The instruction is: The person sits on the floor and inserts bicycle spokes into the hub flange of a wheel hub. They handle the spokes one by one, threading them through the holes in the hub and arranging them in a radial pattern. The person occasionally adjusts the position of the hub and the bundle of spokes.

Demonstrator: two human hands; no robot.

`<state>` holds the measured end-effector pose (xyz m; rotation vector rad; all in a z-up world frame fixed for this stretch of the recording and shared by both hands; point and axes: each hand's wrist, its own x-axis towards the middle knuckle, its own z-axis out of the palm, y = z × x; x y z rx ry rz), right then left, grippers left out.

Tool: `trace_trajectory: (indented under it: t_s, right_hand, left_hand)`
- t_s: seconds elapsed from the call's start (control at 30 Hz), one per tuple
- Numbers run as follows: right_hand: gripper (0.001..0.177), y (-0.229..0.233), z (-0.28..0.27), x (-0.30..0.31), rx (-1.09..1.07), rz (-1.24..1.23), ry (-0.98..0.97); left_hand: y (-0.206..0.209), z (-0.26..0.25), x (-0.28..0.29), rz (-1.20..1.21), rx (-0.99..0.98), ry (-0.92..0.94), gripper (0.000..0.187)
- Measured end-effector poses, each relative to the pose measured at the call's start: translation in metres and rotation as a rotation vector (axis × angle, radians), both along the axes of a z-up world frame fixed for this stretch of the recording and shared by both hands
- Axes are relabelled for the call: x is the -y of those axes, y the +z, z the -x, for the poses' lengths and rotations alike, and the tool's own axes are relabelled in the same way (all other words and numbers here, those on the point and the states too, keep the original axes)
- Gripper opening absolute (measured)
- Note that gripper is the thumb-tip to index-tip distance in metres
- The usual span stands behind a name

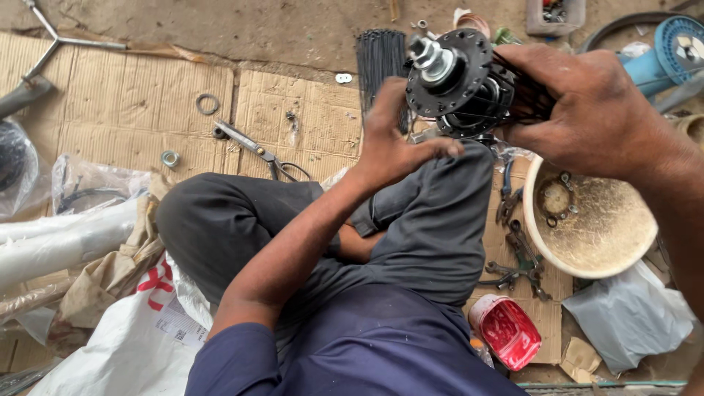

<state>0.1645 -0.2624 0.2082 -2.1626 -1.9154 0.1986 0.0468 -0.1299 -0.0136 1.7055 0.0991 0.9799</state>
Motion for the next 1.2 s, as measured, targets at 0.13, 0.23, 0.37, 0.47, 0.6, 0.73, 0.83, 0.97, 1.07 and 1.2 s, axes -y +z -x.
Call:
trace_trajectory:
  t_s: [0.13, 0.23, 0.37, 0.47, 0.6, 0.73, 0.83, 0.97, 1.07, 1.2]
  right_hand:
    - [0.075, 0.008, 0.000, 0.011, 0.088, 0.062, -0.025]
    - [0.073, 0.009, 0.005, 0.017, 0.112, 0.057, -0.015]
    - [0.072, 0.016, 0.010, 0.022, 0.133, 0.103, -0.027]
    - [0.073, 0.024, 0.014, 0.025, 0.169, 0.089, 0.007]
    - [0.074, 0.033, 0.020, 0.033, 0.216, 0.058, 0.026]
    - [0.072, 0.043, 0.027, 0.032, 0.206, 0.017, 0.044]
    - [0.070, 0.048, 0.032, 0.029, 0.150, -0.033, 0.071]
    - [0.060, 0.050, 0.023, 0.036, -0.057, -0.084, 0.132]
    - [0.039, 0.037, 0.005, 0.041, -0.092, 0.061, -0.115]
    - [0.051, 0.028, 0.003, 0.044, -0.067, -0.069, -0.014]
  left_hand:
    - [0.014, 0.008, 0.015, -0.072, 0.117, 0.220, 0.100]
    - [0.021, 0.013, 0.026, -0.179, 0.100, 0.315, 0.106]
    - [0.023, 0.003, 0.035, -0.172, 0.024, 0.362, 0.094]
    - [0.019, -0.007, 0.038, -0.210, 0.090, 0.434, 0.091]
    - [0.015, -0.021, 0.037, -0.175, 0.103, 0.350, 0.077]
    - [0.019, -0.028, 0.050, 0.016, 0.179, 0.091, 0.062]
    - [0.019, -0.027, 0.054, 0.094, 0.188, 0.037, 0.059]
    - [0.023, -0.004, 0.037, 0.135, 0.139, -0.100, 0.059]
    - [0.028, 0.021, 0.024, 0.423, -0.214, -0.378, 0.074]
    - [0.035, 0.032, 0.031, 0.135, -0.139, -0.135, 0.084]
